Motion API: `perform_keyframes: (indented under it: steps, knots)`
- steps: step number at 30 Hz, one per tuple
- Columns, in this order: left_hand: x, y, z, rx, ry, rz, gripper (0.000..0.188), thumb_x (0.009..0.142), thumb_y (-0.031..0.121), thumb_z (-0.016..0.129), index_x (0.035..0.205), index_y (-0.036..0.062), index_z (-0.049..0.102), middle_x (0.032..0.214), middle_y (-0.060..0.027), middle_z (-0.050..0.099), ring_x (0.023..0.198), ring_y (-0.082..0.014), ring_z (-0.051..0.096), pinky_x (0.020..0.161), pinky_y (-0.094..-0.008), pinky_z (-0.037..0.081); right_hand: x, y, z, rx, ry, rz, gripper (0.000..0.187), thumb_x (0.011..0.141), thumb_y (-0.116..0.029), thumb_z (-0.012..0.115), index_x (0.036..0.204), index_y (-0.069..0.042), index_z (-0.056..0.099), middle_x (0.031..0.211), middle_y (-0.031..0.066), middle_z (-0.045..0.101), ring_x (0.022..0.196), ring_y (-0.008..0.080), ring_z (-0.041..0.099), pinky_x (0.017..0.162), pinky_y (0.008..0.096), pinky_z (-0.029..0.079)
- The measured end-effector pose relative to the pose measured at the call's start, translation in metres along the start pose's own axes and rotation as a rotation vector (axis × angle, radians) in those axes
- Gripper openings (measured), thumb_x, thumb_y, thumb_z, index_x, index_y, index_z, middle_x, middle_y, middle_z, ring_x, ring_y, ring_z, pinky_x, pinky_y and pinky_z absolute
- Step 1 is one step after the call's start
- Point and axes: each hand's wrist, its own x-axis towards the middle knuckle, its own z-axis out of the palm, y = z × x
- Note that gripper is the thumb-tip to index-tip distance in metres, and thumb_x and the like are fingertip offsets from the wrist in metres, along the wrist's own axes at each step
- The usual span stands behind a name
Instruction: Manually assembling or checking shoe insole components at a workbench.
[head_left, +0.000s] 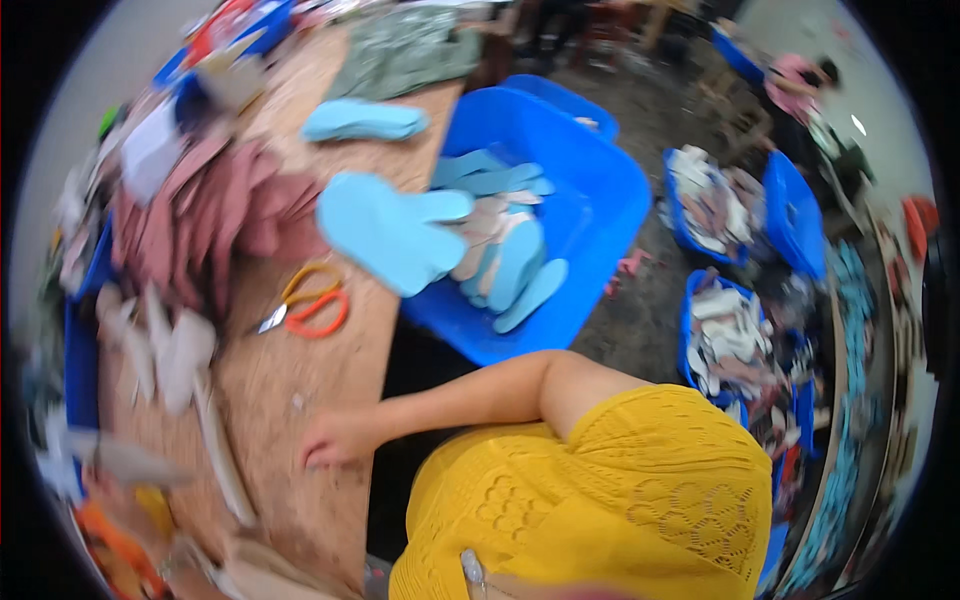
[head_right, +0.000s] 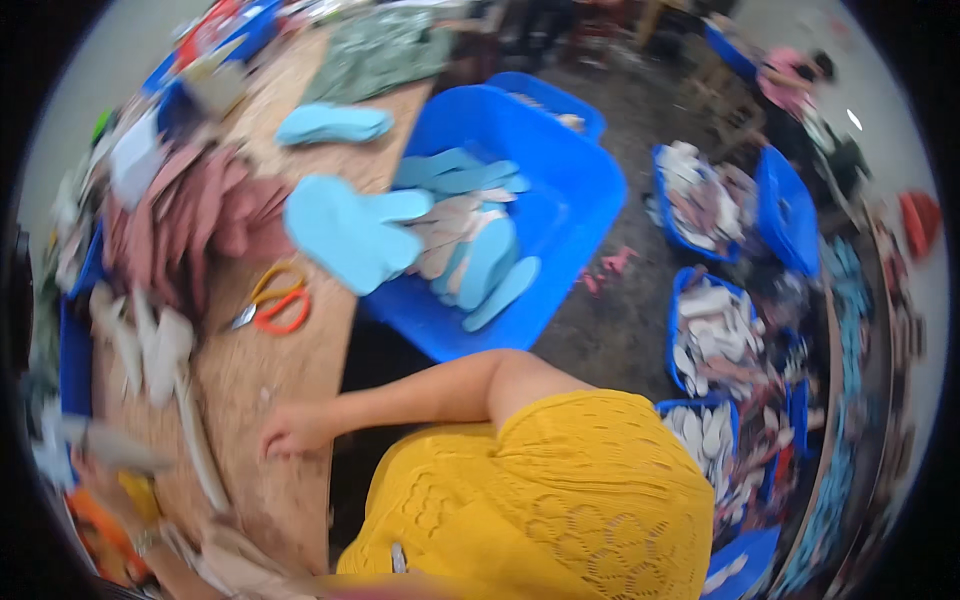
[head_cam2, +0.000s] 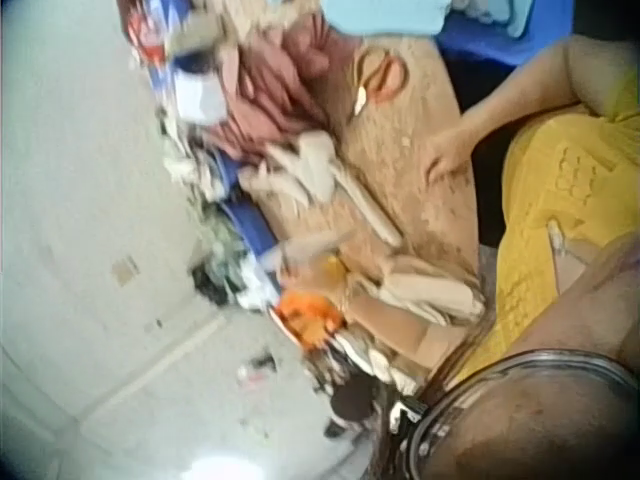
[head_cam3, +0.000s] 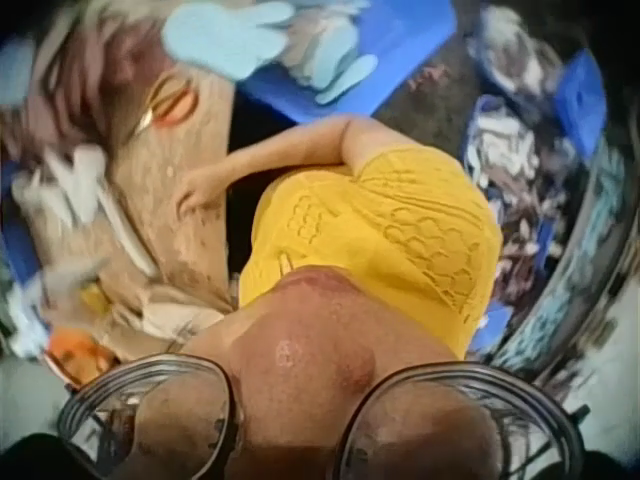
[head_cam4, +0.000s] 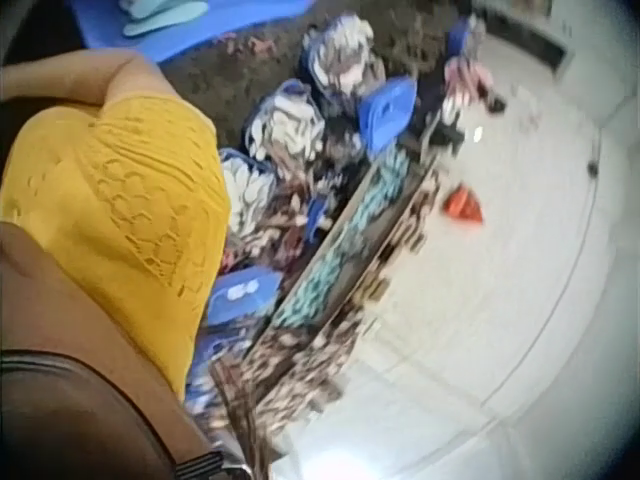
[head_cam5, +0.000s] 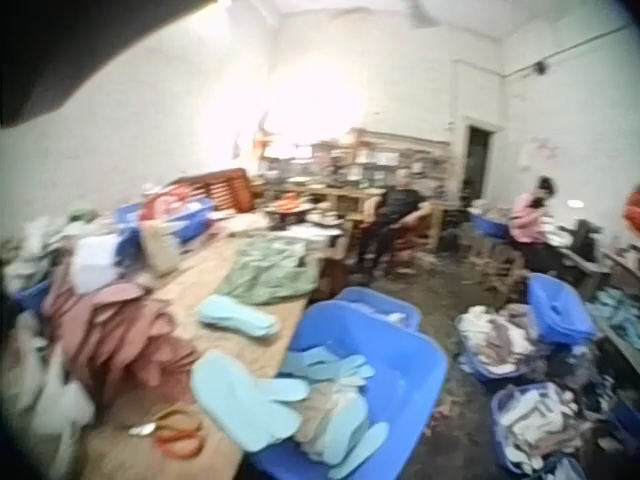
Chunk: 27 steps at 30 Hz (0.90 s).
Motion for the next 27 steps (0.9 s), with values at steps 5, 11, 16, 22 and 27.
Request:
perform_keyframes:
  steps: [5,11,16,22,27]
  knots:
    - [-0.016,0.096,-0.181,-1.353,-0.226,-0.305,0.03,0.095,0.003,0.049,0.123,-0.0021,0.056,0.118,-0.0078,0.062,0.106,-0.0132,0.057,0.092,-0.0245,0.042,-0.008,0.002,-0.005,-0.195,0.112,-0.028,0.016,0.089,-0.017,0.067,0.1,-0.006,0.07,0.091,0.0089,0.071,0.083,0.0207,0.068,0.075,0.0313,0.054]
    - [-0.101,0.106,-0.308,-1.432,-0.286,-0.359,0.022,0.084,0.007,0.061,0.106,0.0074,0.064,0.076,-0.0112,0.063,0.06,-0.0252,0.061,0.057,-0.0327,0.049,0.008,-0.057,0.001,-0.04,0.183,0.011,0.016,0.089,-0.002,0.058,0.102,0.0,0.066,0.097,0.0084,0.066,0.091,0.017,0.062,0.081,0.0271,0.048]
    - [-0.14,0.128,-0.338,-1.624,-0.47,-0.505,0.02,0.086,0.011,0.059,0.106,0.007,0.062,0.075,-0.0118,0.062,0.061,-0.0258,0.06,0.057,-0.0347,0.047,0.029,-0.127,0.026,0.087,-0.351,-0.136,0.059,0.072,-0.022,0.078,0.121,0.004,0.058,0.122,0.014,0.062,0.107,0.023,0.057,0.091,0.0335,0.044]
    - [-0.166,0.13,-0.353,-1.638,-0.353,-0.797,0.02,0.088,0.011,0.06,0.107,0.0058,0.062,0.075,-0.0083,0.061,0.06,-0.0158,0.057,0.057,-0.0296,0.046,0.044,-0.13,0.072,0.023,-0.38,-0.191,0.059,0.067,-0.008,0.08,0.12,0.0,0.059,0.109,0.0096,0.062,0.096,0.0207,0.059,0.088,0.0316,0.046]
    - [-0.183,0.122,-0.36,-1.756,-0.299,-0.898,0.02,0.088,0.012,0.059,0.107,0.0042,0.06,0.087,-0.008,0.063,0.069,-0.014,0.058,0.061,-0.0279,0.046,0.045,-0.146,0.107,0.454,-0.531,0.234,0.042,0.07,-0.004,0.075,0.11,-0.001,0.062,0.105,0.01,0.06,0.099,0.0164,0.055,0.086,0.0284,0.042]
